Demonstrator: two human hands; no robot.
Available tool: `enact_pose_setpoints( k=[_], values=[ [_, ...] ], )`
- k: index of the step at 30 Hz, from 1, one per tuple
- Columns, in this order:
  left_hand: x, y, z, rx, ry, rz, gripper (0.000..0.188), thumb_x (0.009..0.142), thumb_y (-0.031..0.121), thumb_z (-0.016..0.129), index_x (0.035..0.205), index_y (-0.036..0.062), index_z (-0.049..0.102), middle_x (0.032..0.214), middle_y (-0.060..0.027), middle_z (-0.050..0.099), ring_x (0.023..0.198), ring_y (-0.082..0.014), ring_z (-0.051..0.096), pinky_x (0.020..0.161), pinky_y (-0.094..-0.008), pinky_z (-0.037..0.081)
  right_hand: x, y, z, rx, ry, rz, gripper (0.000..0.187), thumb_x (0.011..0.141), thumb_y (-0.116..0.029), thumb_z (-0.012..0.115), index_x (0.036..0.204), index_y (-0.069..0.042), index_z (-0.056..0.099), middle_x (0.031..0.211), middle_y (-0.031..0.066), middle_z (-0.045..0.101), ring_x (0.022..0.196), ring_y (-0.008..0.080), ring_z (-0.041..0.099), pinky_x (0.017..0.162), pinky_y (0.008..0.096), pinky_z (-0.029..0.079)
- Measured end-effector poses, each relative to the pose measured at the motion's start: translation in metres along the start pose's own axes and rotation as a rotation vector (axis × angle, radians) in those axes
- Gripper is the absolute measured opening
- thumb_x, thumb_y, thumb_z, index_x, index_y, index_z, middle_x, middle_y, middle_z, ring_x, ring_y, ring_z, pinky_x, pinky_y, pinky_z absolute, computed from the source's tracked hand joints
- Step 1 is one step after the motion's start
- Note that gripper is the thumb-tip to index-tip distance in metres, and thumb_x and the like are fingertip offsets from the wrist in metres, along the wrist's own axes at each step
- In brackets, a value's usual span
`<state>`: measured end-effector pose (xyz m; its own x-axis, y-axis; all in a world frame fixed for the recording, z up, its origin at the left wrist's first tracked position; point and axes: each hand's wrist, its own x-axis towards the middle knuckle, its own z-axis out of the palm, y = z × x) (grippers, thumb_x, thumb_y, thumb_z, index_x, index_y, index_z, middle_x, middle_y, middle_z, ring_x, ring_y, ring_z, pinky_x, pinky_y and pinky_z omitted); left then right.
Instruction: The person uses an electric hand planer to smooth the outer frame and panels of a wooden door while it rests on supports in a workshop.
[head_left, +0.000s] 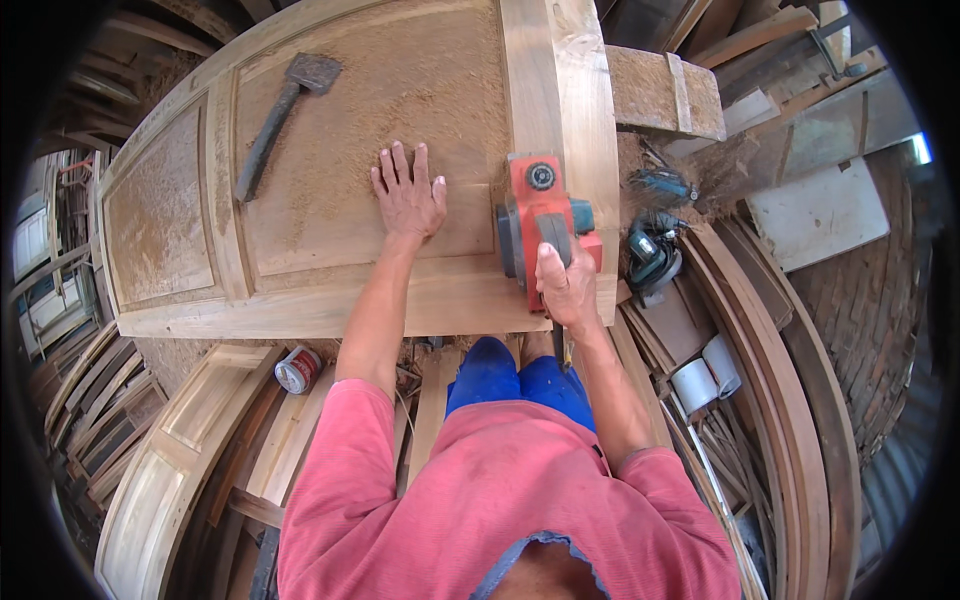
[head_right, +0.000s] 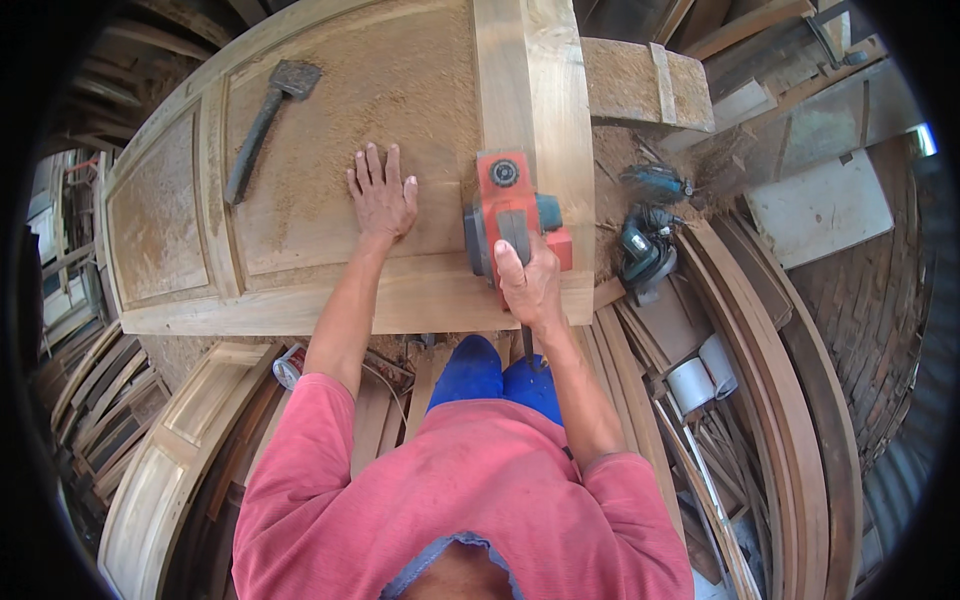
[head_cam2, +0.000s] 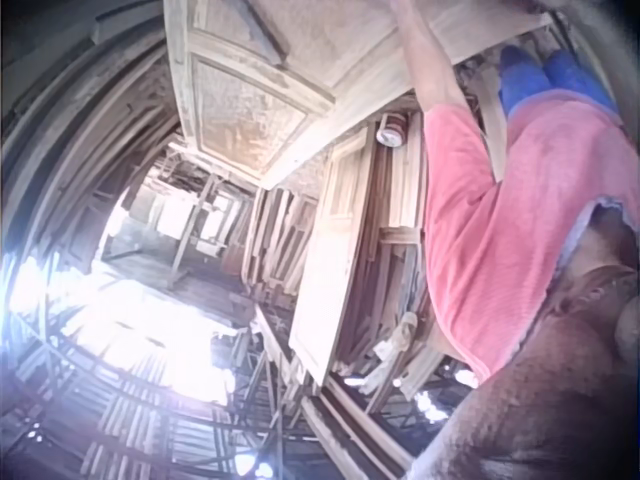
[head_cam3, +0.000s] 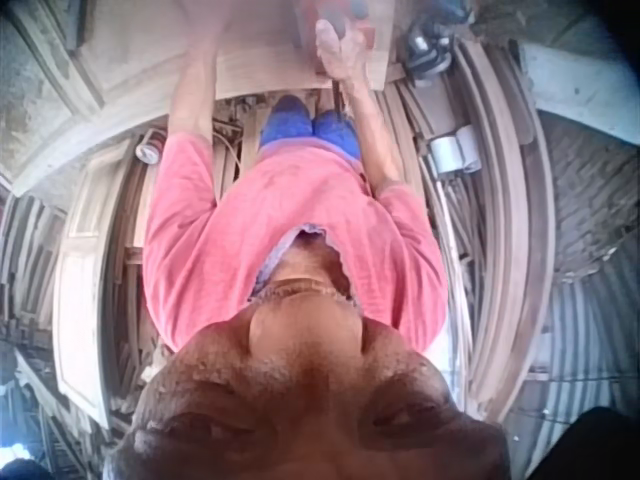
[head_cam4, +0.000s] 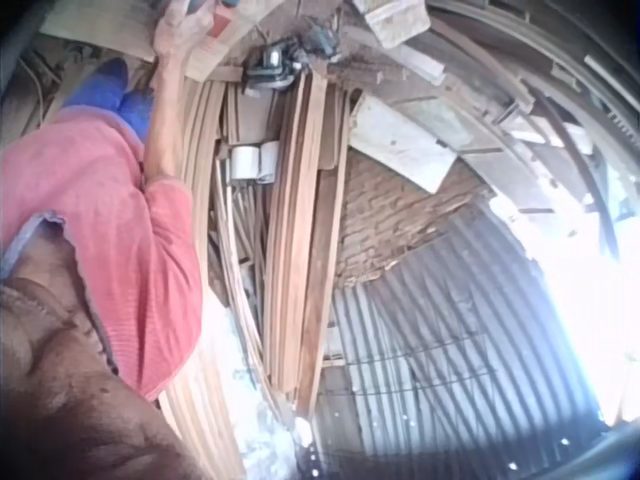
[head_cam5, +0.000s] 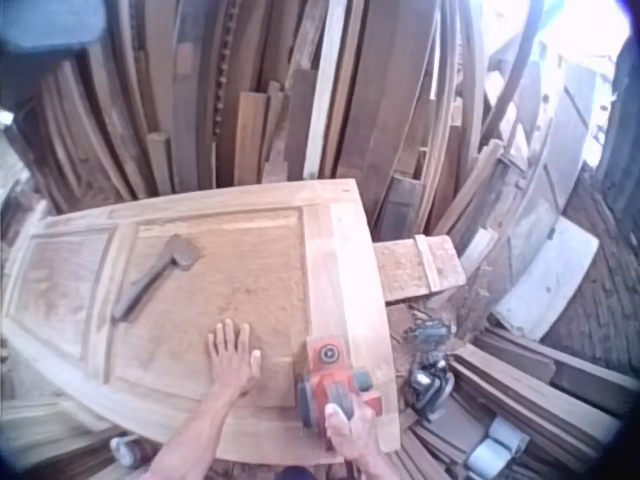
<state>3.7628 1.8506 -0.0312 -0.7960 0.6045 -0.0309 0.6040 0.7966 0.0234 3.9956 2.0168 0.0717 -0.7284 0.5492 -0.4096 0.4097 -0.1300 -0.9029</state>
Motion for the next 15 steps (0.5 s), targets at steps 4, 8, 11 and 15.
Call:
enact_pose_setpoints(
  k=[4, 8, 11, 15],
  values=[
    [-0.002, -0.001, 0.0, -0.02, 0.026, 0.002, 0.071, 0.101, 0.042, 0.051, 0.162, 0.0129, 0.031, 0.167, -0.025, 0.022, 0.155, -0.045, 0.017, 0.125, -0.0623, 0.012, 0.032, -0.008, 0.005, 0.009, 0.032, -0.095, 0.047, 0.102, -0.049, 0.059, 0.083, -0.005, 0.058, 0.065, 0.0018, 0.057, 0.055, 0.0111, 0.057, 0.052, 0.0289, 0.046],
    [-0.002, -0.001, -0.001, -0.044, 0.022, -0.003, 0.071, 0.099, 0.043, 0.054, 0.161, 0.014, 0.033, 0.168, -0.0243, 0.021, 0.156, -0.044, 0.015, 0.125, -0.0624, 0.011, 0.057, -0.027, 0.009, 0.031, 0.024, -0.077, 0.048, 0.103, -0.048, 0.057, 0.082, -0.005, 0.057, 0.063, 0.0026, 0.057, 0.054, 0.0116, 0.057, 0.051, 0.0293, 0.046],
    [-0.001, 0.0, -0.002, -0.065, 0.027, 0.004, 0.072, 0.099, 0.042, 0.055, 0.161, 0.0133, 0.033, 0.168, -0.0248, 0.021, 0.155, -0.0445, 0.015, 0.125, -0.063, 0.011, 0.078, -0.031, 0.01, 0.043, 0.032, -0.089, 0.057, 0.098, -0.058, 0.062, 0.085, -0.002, 0.058, 0.062, 0.0033, 0.056, 0.052, 0.0128, 0.057, 0.049, 0.0318, 0.046],
    [0.0, -0.001, -0.001, -0.077, 0.068, 0.013, 0.072, 0.096, 0.039, 0.058, 0.159, 0.0108, 0.036, 0.165, -0.0263, 0.026, 0.153, -0.0466, 0.02, 0.123, -0.0645, 0.014, 0.1, -0.043, 0.016, 0.004, 0.049, -0.127, 0.048, 0.103, -0.048, 0.057, 0.082, -0.005, 0.058, 0.061, 0.0025, 0.057, 0.051, 0.0117, 0.057, 0.049, 0.0293, 0.045]
  ],
)
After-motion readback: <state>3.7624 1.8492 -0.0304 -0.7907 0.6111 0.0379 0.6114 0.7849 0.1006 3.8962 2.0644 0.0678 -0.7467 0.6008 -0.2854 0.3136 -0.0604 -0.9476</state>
